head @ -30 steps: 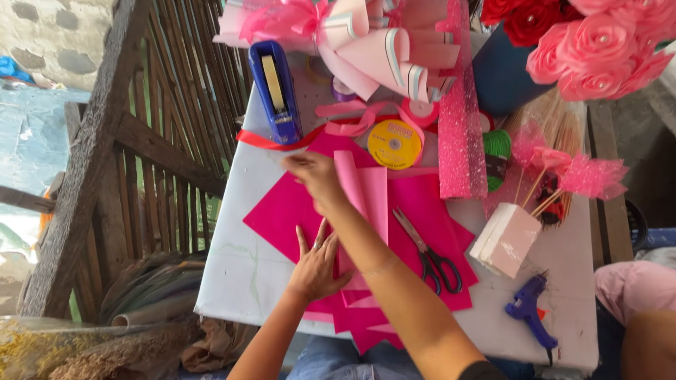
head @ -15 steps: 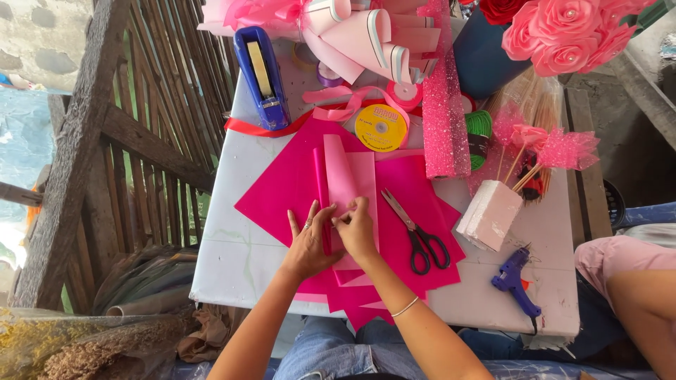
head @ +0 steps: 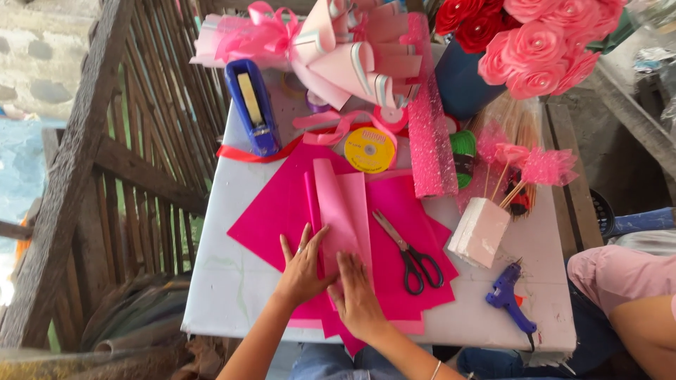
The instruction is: The person prepares a flower bouquet by cutting pink wrapping paper with shears, folding and layering the sheets, and then securing them around a base holding several pink artificial flowers.
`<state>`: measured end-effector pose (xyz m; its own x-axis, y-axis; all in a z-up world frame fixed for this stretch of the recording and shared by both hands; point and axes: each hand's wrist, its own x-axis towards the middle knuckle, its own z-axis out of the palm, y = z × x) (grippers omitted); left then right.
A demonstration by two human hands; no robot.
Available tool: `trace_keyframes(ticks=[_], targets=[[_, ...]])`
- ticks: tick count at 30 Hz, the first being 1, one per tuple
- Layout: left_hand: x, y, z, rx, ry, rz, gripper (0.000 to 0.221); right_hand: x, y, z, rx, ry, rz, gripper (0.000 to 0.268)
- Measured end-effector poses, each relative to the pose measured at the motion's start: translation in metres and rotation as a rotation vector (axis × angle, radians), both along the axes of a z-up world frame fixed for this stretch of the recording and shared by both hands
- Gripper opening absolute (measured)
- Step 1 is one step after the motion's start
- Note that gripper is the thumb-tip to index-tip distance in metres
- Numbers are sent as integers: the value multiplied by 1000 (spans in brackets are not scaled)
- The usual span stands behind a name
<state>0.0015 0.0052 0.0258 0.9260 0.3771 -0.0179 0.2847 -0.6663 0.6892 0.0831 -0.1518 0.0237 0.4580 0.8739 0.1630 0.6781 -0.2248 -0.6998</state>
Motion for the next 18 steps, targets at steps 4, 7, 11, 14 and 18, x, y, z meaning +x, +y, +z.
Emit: trace_keyframes(ticks=[4,7,11,14,18], targets=[[2,0,-8,58,14,-15,112,36,37,-23,-383,-411,45,66],[4,2,-3,62,80,-31,120,81,96,-27,-380,-594,34,64],[6,0,-1,131,182,-57,104,124,161,-4,-489,-396,74,65],[10,2,-7,224,264,-61,107,132,176,-21,-350,-529,10,66],[12,5,4,165,311,-66,106,116,146,-24,-325,-582,-15,68]])
